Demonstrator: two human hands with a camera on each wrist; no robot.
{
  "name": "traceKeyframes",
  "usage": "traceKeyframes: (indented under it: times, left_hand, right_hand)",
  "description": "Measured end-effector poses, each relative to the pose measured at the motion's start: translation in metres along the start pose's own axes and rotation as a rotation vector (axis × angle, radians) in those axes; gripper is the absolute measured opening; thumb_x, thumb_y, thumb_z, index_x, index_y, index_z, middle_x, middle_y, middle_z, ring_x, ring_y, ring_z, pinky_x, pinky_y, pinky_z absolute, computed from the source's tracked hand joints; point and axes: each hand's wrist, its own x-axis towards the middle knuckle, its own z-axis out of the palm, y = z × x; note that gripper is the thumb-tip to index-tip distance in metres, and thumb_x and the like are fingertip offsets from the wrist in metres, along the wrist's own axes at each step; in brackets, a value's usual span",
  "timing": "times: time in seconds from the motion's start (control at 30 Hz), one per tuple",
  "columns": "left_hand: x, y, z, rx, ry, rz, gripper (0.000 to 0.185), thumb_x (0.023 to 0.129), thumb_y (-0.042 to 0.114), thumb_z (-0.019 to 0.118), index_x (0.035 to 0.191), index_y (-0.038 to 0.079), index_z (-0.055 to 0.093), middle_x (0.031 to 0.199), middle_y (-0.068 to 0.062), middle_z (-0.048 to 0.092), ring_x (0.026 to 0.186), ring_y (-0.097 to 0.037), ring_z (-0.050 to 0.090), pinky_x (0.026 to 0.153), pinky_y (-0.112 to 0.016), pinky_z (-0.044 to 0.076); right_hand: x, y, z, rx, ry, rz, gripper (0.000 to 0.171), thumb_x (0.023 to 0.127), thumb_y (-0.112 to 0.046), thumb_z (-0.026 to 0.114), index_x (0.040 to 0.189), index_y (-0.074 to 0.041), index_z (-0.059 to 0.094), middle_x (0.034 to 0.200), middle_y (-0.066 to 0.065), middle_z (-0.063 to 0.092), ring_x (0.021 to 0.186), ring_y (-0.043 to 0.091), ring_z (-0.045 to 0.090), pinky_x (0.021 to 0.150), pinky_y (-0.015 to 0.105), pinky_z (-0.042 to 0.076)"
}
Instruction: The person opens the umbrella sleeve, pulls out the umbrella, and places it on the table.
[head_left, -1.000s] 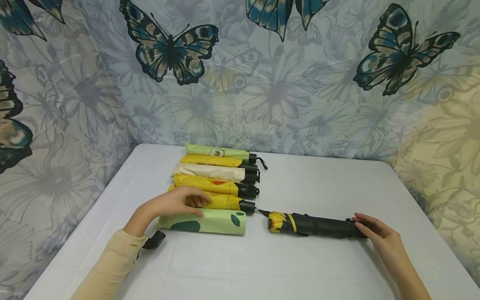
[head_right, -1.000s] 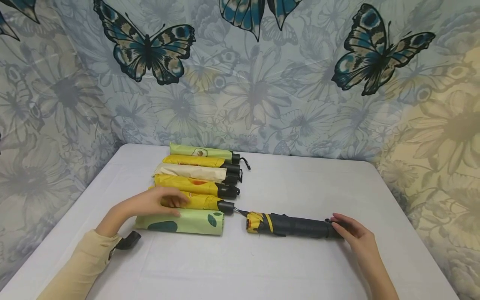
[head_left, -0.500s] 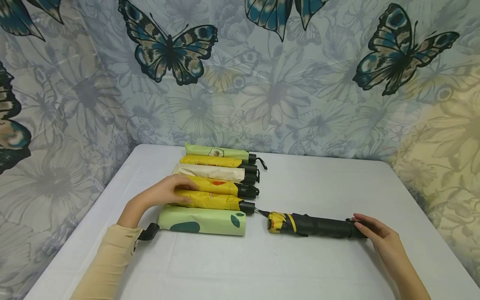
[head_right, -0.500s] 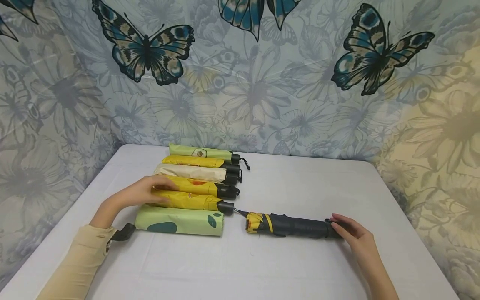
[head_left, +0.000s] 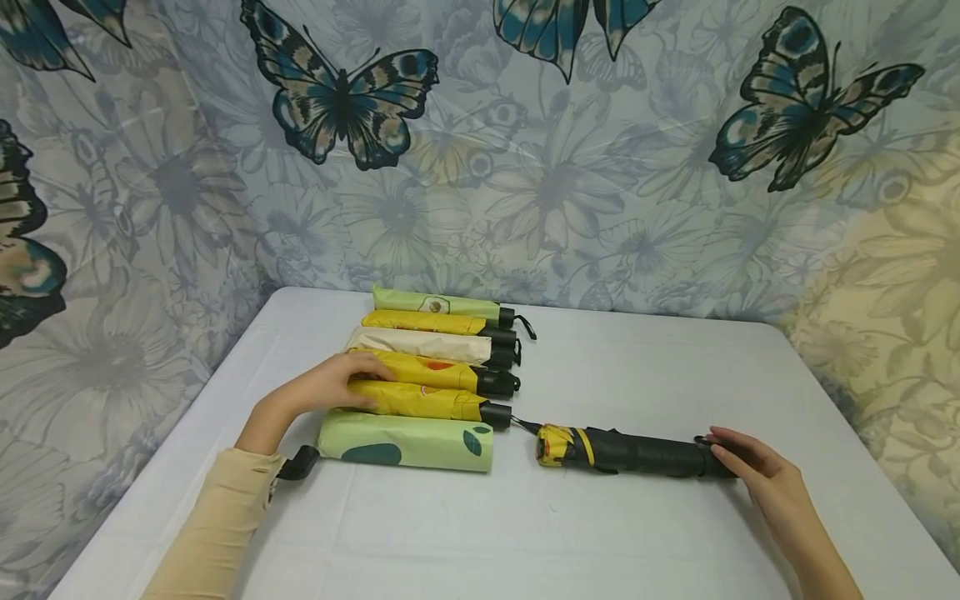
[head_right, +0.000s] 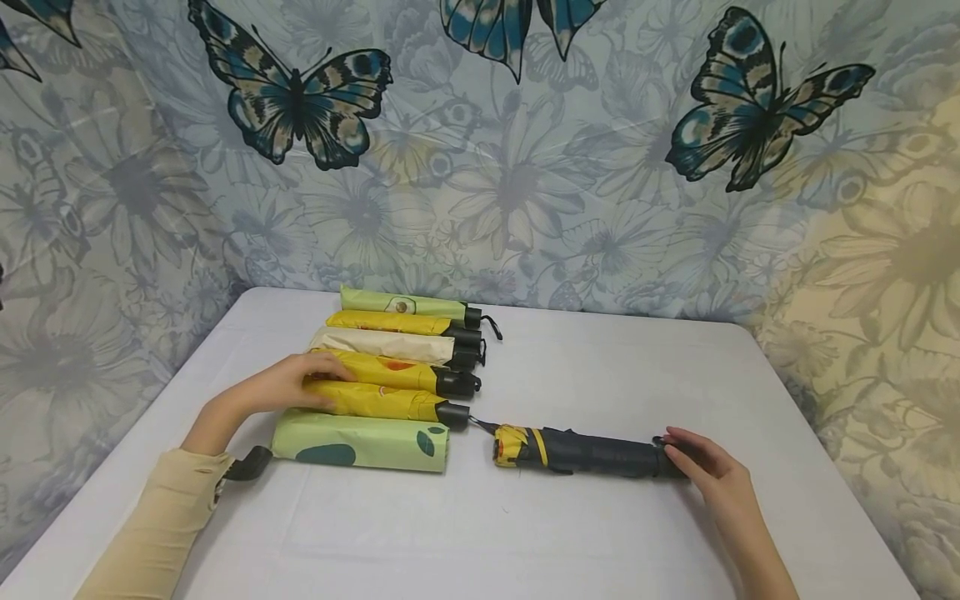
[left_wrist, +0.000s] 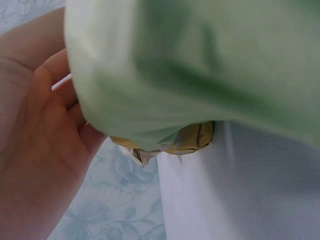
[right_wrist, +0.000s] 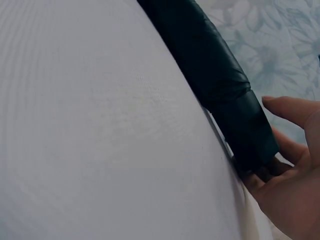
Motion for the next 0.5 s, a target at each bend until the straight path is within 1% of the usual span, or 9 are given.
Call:
traceKeyframes:
  times: [0.17,0.23,0.33,0.37,0.4,0.43,0.47,0.5]
  left_hand:
    - [0.0,0.002,0.0,-0.004,-0.003,-0.012,0.039,0.085,0.023,0.077,0.122,0.019,0.067,0.125,-0.003,0.064,0.12,-0.028,0.057,0.102,-0.05,0.048]
    - [0.0,0.002,-0.001,-0.001,-0.003,-0.012,0.039,0.085,0.023,0.076,0.122,0.019,0.067,0.125,-0.003,0.064,0.12,-0.028,0.057,0.101,-0.05,0.048]
    - [0.0,0.002,0.0,0.002,-0.001,-0.012,0.038,0.085,0.022,0.077,0.122,0.019,0.067,0.124,-0.003,0.064,0.119,-0.028,0.057,0.101,-0.049,0.048]
    - [0.0,0.001,0.0,0.001,-0.001,-0.012,0.038,0.084,0.022,0.077,0.121,0.019,0.067,0.124,-0.003,0.064,0.119,-0.027,0.057,0.101,-0.049,0.048]
    - [0.0,0.001,0.0,0.003,0.0,-0.012,0.038,0.084,0.022,0.077,0.121,0.019,0.068,0.124,-0.003,0.064,0.118,-0.027,0.057,0.101,-0.049,0.048]
    - [0.0,0.0,0.0,0.004,0.0,-0.012,0.038,0.084,0.022,0.077,0.121,0.019,0.068,0.124,-0.003,0.064,0.118,-0.027,0.057,0.101,-0.049,0.048]
    - [0.0,0.0,0.0,0.005,0.0,-0.013,0.038,0.084,0.022,0.077,0.121,0.019,0.068,0.123,-0.003,0.064,0.118,-0.027,0.057,0.101,-0.049,0.048]
    - [0.0,-0.001,0.0,0.004,-0.001,-0.014,0.038,0.084,0.022,0.077,0.121,0.019,0.068,0.123,-0.003,0.064,0.118,-0.027,0.057,0.101,-0.049,0.048]
  right_hand:
    - [0.0,-0.005,0.006,-0.039,0.061,-0.066,0.049,0.096,-0.027,0.063,0.14,-0.008,0.052,0.113,-0.037,0.059,0.105,-0.023,0.051,0.08,-0.002,0.039]
    - [-0.001,-0.009,0.009,-0.084,0.079,-0.079,0.05,0.096,-0.029,0.063,0.141,-0.01,0.051,0.116,-0.039,0.053,0.106,-0.025,0.047,0.08,-0.004,0.039]
    - [-0.002,-0.016,0.015,-0.183,0.125,-0.074,0.052,0.096,-0.035,0.062,0.144,-0.018,0.05,0.126,-0.04,0.044,0.117,-0.027,0.035,0.091,-0.005,0.034]
    - [-0.002,-0.019,0.018,-0.212,0.138,-0.065,0.053,0.096,-0.037,0.062,0.144,-0.021,0.049,0.132,-0.037,0.042,0.122,-0.025,0.031,0.1,-0.002,0.032]
    - [-0.002,-0.023,0.02,-0.225,0.145,-0.055,0.054,0.096,-0.039,0.061,0.145,-0.023,0.048,0.14,-0.032,0.039,0.129,-0.021,0.027,0.109,0.004,0.03]
    - [-0.001,-0.026,0.023,-0.226,0.154,-0.052,0.054,0.095,-0.04,0.062,0.145,-0.023,0.048,0.148,-0.025,0.038,0.139,-0.014,0.022,0.117,0.013,0.026]
    - [0.0,-0.03,0.026,-0.221,0.157,-0.046,0.055,0.095,-0.04,0.062,0.145,-0.022,0.048,0.154,-0.016,0.035,0.146,-0.004,0.017,0.123,0.025,0.022]
    - [0.001,-0.034,0.029,-0.216,0.156,-0.041,0.056,0.095,-0.041,0.062,0.146,-0.022,0.047,0.159,-0.006,0.032,0.151,0.008,0.016,0.125,0.039,0.021]
